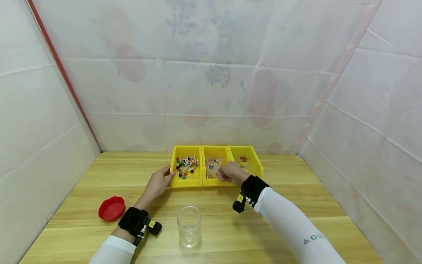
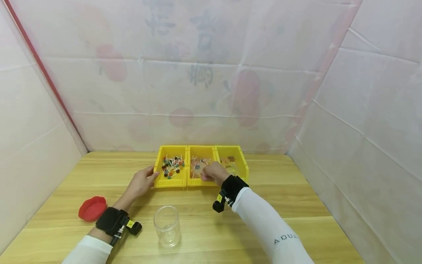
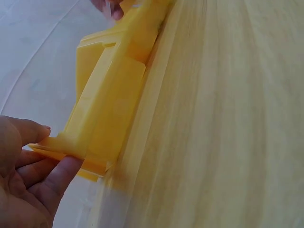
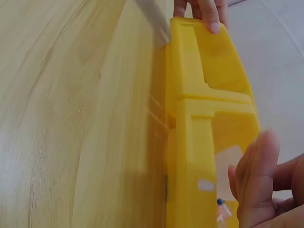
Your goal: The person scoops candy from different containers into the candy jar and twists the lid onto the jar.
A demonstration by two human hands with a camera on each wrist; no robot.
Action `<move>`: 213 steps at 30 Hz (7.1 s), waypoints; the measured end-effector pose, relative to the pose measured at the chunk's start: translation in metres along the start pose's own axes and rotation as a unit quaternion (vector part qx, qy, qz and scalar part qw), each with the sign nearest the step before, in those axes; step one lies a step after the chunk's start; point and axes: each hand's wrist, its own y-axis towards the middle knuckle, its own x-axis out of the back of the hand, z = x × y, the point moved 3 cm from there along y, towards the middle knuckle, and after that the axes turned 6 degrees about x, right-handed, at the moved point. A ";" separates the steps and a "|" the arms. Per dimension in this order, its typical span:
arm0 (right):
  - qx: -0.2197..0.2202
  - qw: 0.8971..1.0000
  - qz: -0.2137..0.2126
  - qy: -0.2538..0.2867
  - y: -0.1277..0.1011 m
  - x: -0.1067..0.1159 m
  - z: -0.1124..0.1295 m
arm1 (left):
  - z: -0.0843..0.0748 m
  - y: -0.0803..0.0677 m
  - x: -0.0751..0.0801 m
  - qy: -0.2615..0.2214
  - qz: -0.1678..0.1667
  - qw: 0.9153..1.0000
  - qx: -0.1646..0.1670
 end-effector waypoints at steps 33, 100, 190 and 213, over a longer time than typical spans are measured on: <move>0.060 0.983 -0.037 0.171 0.010 -0.031 -0.024 | 0.003 -0.002 0.001 0.002 0.004 1.000 0.018; 0.076 0.973 -0.045 0.215 -0.002 -0.026 -0.032 | 0.007 0.002 0.000 0.009 0.006 1.000 0.017; 0.277 0.922 0.254 0.091 -0.091 0.031 -0.001 | -0.025 -0.098 0.005 -0.153 0.342 0.894 -0.246; 0.251 0.891 0.362 0.106 -0.099 0.026 -0.002 | -0.027 -0.102 -0.016 -0.050 0.258 0.946 -0.188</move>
